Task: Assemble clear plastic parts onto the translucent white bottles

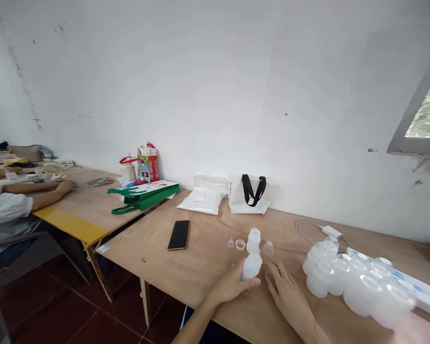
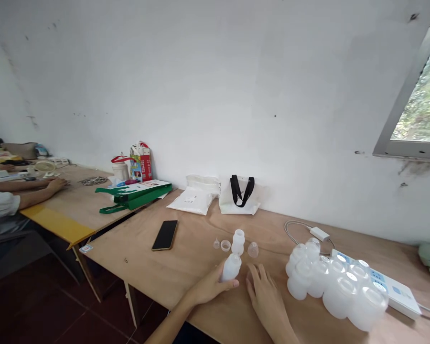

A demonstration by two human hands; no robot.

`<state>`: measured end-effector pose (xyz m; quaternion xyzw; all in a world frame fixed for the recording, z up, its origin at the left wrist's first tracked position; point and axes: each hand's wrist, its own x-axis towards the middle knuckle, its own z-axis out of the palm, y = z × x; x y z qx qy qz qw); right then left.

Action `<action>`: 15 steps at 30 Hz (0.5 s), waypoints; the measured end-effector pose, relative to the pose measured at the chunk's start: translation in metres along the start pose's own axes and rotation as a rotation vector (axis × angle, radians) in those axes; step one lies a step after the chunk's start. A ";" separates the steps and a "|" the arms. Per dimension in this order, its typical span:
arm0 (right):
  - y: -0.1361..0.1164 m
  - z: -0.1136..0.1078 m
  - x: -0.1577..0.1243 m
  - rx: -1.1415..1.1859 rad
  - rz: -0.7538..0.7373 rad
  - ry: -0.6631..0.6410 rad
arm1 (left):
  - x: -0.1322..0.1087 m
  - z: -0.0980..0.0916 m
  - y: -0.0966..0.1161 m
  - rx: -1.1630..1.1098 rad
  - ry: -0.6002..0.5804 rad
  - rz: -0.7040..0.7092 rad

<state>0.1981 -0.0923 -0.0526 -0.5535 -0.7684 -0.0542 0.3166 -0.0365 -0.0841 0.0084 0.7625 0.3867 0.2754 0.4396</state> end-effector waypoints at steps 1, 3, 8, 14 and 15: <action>-0.001 -0.002 -0.003 0.021 0.011 -0.029 | 0.000 0.001 -0.001 -0.006 0.007 -0.003; -0.004 -0.007 -0.006 0.088 0.035 -0.059 | 0.000 0.002 -0.002 -0.013 0.023 -0.022; -0.019 -0.034 0.002 0.443 0.250 0.040 | -0.005 0.003 0.006 0.066 0.065 -0.014; -0.036 -0.050 0.010 0.658 0.456 0.425 | -0.004 0.002 0.014 0.177 0.070 0.016; -0.037 -0.048 0.010 0.668 0.397 0.338 | -0.003 0.001 0.013 0.185 0.069 0.035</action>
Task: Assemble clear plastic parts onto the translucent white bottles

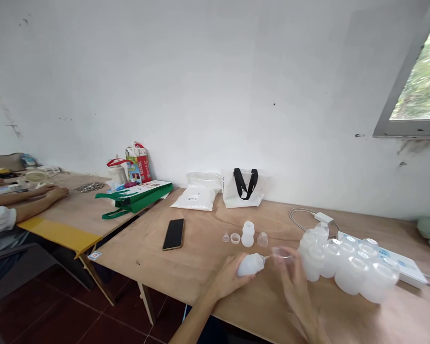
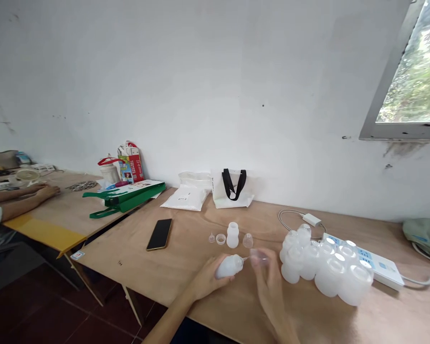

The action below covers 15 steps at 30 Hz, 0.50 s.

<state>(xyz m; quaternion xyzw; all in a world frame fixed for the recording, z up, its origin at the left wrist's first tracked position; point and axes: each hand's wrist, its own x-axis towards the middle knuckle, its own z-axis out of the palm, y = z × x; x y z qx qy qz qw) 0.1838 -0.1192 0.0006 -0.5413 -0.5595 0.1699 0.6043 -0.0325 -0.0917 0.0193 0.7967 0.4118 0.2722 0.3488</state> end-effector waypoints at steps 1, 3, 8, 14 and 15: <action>0.001 0.003 -0.001 -0.008 -0.028 -0.116 | 0.001 0.000 -0.001 0.003 0.006 0.024; 0.003 0.007 -0.004 -0.039 -0.073 -0.297 | 0.002 0.000 -0.002 -0.001 0.020 0.069; -0.003 0.007 -0.002 -0.140 -0.163 -0.341 | 0.001 -0.003 -0.003 -0.010 0.006 0.074; -0.016 0.006 -0.009 -0.463 -0.337 -0.367 | 0.002 0.002 -0.003 0.171 0.008 -0.001; -0.016 0.008 -0.011 -0.525 -0.370 -0.355 | 0.002 0.004 -0.002 0.226 0.003 -0.009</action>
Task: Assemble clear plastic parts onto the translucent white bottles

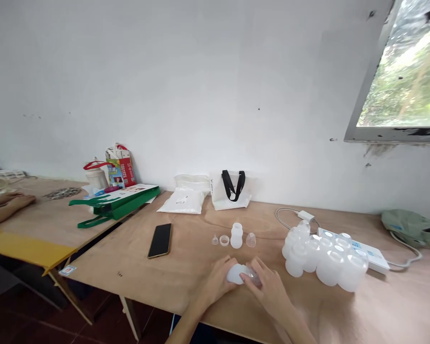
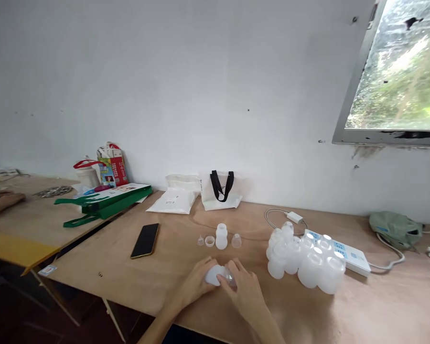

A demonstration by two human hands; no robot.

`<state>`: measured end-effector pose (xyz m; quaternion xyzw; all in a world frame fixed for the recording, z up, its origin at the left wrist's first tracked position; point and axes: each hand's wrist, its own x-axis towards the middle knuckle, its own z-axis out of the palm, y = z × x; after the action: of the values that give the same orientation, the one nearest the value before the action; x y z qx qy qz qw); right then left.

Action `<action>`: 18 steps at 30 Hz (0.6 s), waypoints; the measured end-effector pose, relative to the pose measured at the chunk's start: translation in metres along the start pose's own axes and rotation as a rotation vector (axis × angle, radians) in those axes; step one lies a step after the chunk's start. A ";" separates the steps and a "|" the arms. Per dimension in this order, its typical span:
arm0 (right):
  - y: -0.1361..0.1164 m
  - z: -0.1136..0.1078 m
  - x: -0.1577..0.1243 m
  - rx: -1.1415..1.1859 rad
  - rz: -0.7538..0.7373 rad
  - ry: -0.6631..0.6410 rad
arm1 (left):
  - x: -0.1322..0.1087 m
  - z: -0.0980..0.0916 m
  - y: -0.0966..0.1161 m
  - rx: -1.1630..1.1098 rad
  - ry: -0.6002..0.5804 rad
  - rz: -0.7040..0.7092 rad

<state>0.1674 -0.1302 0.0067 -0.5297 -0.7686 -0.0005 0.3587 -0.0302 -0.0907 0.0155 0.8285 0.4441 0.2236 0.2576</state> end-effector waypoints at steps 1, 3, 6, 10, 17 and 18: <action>-0.001 0.003 -0.002 -0.060 -0.013 0.008 | 0.000 0.002 0.002 0.053 -0.009 -0.001; -0.003 0.009 -0.006 -0.143 -0.009 0.042 | -0.001 0.005 0.006 0.139 -0.034 0.018; -0.005 0.018 -0.011 -0.192 0.051 0.130 | -0.001 0.006 0.012 0.178 -0.043 0.025; -0.008 0.020 -0.009 -0.290 0.070 0.165 | -0.004 0.009 0.018 0.188 -0.044 0.008; -0.004 0.006 0.004 0.074 0.180 0.159 | -0.004 0.017 0.024 0.172 0.025 -0.120; -0.004 0.006 0.004 0.171 0.230 0.181 | -0.004 0.017 0.023 0.141 0.036 -0.118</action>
<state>0.1602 -0.1263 0.0062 -0.5796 -0.6645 0.0582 0.4681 -0.0079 -0.1082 0.0162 0.8128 0.5115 0.1910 0.2033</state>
